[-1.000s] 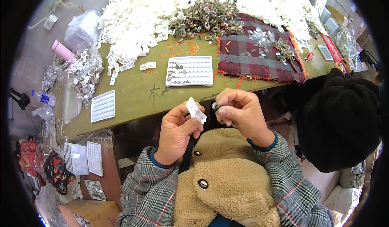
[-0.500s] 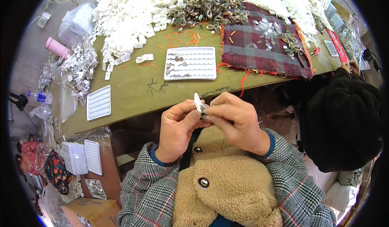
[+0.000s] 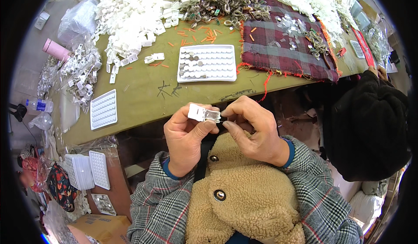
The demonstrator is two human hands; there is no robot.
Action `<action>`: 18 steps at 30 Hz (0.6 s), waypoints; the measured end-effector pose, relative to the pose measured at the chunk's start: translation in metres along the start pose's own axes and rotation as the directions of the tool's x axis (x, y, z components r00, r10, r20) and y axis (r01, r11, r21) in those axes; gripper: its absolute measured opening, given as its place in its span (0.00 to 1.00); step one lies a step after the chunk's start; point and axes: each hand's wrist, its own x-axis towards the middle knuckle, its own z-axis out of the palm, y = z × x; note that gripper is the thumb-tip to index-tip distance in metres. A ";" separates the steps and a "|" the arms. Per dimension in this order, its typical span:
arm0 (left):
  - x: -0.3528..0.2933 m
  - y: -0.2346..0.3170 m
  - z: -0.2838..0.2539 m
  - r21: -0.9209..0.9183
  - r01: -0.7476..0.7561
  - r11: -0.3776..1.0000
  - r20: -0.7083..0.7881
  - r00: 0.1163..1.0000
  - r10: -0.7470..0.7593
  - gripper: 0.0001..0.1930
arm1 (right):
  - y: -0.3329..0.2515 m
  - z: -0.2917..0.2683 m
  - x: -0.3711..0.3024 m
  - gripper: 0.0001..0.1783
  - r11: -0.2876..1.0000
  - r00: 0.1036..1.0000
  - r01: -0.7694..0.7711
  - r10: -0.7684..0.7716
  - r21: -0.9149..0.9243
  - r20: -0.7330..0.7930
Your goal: The person repeatedly picks small white plastic housings and metal contacts from a table, inserts the contacts into the housings, and places the assembled units into a white tray. The person handles items one at a time and continues the cycle throughout the clip.
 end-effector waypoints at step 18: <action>-0.013 0.003 0.012 0.097 -0.115 0.989 0.099 0.990 0.105 0.08 | -0.008 -0.006 -0.009 0.07 0.997 0.997 -0.073 0.073 0.040 -0.003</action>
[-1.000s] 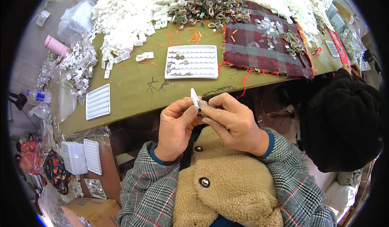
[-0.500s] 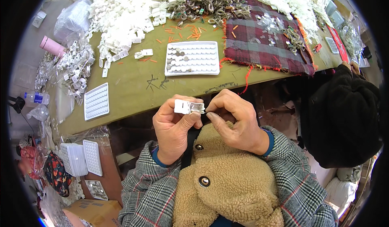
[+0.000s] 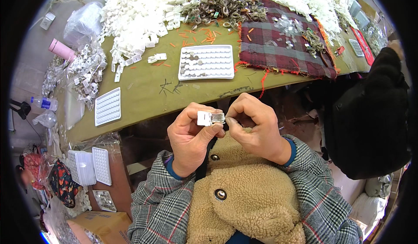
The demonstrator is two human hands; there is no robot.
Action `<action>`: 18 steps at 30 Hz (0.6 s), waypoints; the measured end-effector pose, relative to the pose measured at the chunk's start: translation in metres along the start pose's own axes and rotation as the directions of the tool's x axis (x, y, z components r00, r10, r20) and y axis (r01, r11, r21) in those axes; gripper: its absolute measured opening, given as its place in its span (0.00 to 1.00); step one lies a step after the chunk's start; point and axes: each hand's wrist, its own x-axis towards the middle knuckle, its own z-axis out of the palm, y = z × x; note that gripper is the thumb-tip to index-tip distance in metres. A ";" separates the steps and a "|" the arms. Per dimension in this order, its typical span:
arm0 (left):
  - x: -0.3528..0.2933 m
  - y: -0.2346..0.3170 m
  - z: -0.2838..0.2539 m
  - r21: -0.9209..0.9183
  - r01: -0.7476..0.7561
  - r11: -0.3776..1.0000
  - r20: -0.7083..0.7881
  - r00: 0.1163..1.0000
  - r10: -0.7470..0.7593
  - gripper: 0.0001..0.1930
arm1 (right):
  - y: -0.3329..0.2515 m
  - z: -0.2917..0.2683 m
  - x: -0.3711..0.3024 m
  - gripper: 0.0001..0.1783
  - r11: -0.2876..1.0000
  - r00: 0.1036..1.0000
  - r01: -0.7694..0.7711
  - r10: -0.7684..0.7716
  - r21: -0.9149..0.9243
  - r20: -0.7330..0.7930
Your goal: The person repeatedly picks small white plastic housings and metal contacts from a table, inserts the contacts into the housings, and places the assembled units into a white tray. The person handles items one at a time and continues the cycle throughout the clip.
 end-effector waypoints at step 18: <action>-0.001 0.000 0.003 0.024 0.054 0.998 -0.042 0.998 -0.053 0.09 | 0.007 0.005 0.002 0.09 0.952 0.965 0.231 -0.250 -0.202 -0.077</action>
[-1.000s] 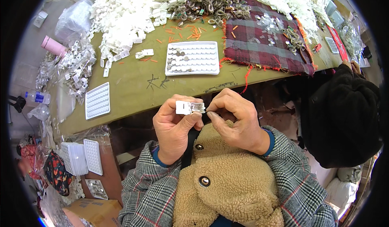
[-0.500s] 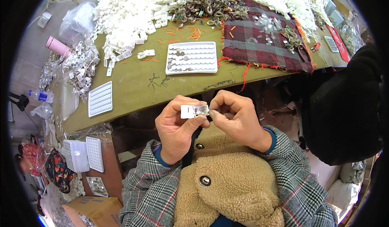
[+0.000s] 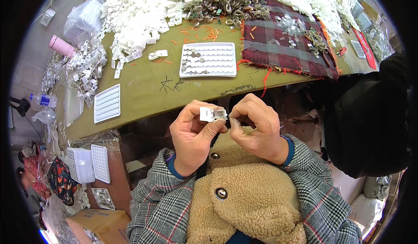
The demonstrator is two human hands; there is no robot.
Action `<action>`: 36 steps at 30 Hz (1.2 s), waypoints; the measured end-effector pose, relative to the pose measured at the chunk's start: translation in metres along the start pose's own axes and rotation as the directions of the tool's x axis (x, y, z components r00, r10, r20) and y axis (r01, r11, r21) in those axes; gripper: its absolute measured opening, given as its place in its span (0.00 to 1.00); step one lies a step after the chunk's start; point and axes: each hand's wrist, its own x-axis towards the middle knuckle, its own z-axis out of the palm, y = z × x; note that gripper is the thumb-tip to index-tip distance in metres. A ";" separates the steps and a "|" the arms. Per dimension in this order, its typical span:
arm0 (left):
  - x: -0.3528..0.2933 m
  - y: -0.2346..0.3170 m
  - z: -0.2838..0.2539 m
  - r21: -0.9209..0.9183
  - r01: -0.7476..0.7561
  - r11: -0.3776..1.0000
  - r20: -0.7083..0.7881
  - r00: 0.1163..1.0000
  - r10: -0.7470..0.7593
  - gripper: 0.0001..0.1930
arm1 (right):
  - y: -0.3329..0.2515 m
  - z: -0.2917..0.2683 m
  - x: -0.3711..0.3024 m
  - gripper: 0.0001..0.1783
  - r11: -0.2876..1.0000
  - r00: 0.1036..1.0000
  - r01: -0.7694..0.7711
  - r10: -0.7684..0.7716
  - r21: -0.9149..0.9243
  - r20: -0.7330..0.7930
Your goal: The person repeatedly picks small white plastic housings and metal contacts from a table, inserts the contacts into the housings, and places the assembled units into a white tray. The person handles items one at a time and continues the cycle throughout the clip.
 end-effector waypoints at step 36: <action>0.015 -0.011 -0.036 -0.499 0.351 0.792 0.104 0.932 -0.347 0.14 | 0.017 0.002 0.018 0.05 0.963 0.957 -0.269 0.270 -0.025 0.104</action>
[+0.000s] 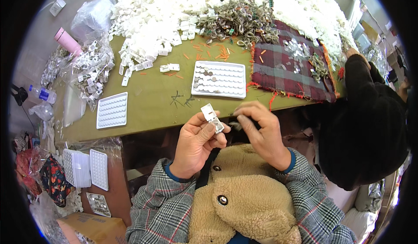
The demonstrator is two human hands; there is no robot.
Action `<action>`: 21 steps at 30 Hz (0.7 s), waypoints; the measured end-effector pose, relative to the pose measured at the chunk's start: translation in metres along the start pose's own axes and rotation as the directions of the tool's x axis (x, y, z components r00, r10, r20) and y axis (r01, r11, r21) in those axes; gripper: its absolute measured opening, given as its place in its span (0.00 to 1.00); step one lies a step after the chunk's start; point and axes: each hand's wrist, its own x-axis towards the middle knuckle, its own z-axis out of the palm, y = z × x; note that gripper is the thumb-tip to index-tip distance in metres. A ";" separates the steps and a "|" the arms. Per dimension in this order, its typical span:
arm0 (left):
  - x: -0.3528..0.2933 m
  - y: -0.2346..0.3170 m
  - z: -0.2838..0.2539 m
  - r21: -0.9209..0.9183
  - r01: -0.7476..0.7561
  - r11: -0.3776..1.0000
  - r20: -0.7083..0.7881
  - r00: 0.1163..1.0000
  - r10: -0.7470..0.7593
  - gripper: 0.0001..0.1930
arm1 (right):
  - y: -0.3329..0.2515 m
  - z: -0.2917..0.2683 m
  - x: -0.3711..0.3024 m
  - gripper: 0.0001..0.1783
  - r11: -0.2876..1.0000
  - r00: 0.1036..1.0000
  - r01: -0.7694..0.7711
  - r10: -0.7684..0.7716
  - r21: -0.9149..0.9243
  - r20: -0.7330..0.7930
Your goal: The person repeatedly picks small white plastic housings and metal contacts from a table, inserts the contacts into the housings, and places the assembled units into a white tray. The person handles items one at a time and continues the cycle throughout the clip.
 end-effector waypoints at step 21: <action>0.021 0.036 -0.027 -0.048 0.010 0.999 -0.042 0.999 -0.012 0.15 | 0.033 0.032 0.096 0.06 0.957 0.999 0.025 -0.034 -0.289 -0.026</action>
